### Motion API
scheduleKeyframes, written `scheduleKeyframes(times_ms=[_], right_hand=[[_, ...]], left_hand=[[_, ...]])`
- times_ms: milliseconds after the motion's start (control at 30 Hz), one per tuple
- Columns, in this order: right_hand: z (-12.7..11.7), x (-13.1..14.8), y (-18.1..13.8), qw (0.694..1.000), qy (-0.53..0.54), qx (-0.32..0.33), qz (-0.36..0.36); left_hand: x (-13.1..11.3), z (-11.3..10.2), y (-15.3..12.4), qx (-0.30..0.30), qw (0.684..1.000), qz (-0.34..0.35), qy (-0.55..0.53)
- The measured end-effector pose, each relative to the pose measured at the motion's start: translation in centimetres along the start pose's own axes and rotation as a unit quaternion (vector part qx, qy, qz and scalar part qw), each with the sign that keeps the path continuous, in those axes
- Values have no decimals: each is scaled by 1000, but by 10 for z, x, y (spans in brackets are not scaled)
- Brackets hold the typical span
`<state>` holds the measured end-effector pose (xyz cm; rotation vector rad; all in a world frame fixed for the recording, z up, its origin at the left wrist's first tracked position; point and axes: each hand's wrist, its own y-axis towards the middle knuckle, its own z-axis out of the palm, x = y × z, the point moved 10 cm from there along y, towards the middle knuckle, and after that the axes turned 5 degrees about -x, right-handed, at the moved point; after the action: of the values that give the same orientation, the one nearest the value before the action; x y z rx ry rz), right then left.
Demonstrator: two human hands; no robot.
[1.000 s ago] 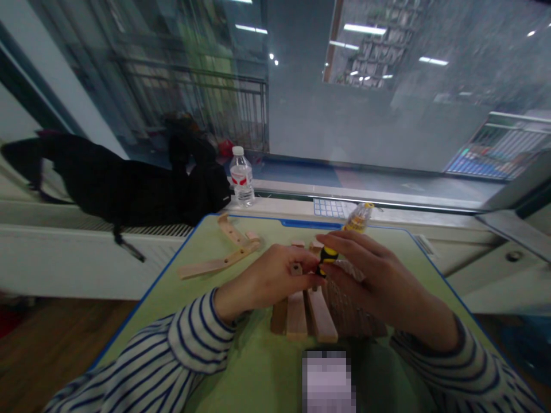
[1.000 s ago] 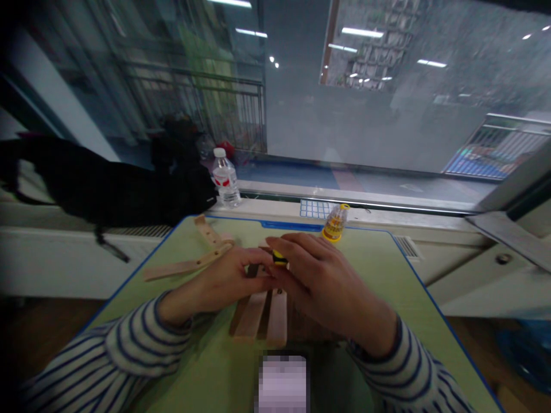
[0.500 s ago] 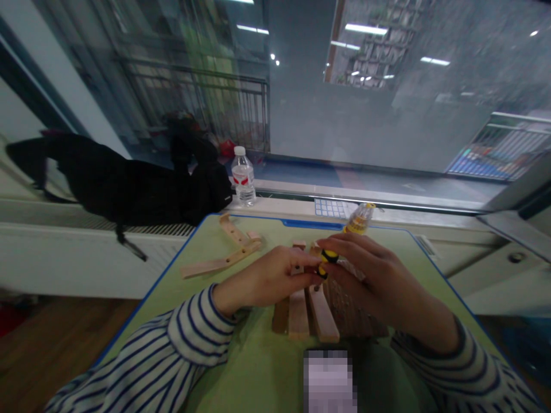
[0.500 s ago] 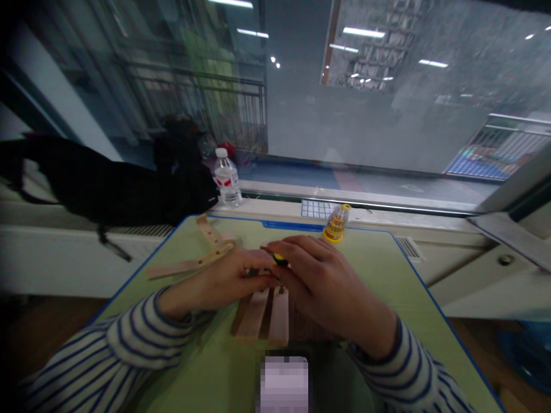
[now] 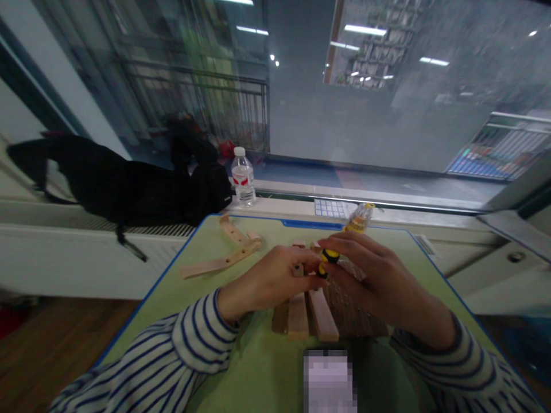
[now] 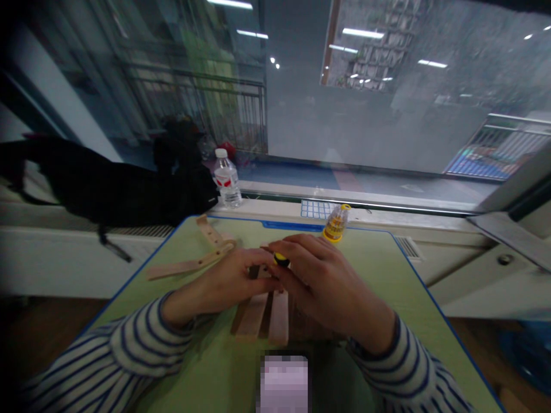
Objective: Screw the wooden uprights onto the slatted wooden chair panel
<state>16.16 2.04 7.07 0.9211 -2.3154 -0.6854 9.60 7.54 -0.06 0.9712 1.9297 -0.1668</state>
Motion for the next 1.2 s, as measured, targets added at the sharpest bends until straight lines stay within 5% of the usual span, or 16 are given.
scheduleKeyframes(times_ms=[600,1200], right_hand=[[4,0,-2,1000,-20,13,4],[4,1,-3,1000,-10,28,7]], left_hand=[[-6,9,-2,58,996,71,11],[-3,-1,0,12,999,20,34]])
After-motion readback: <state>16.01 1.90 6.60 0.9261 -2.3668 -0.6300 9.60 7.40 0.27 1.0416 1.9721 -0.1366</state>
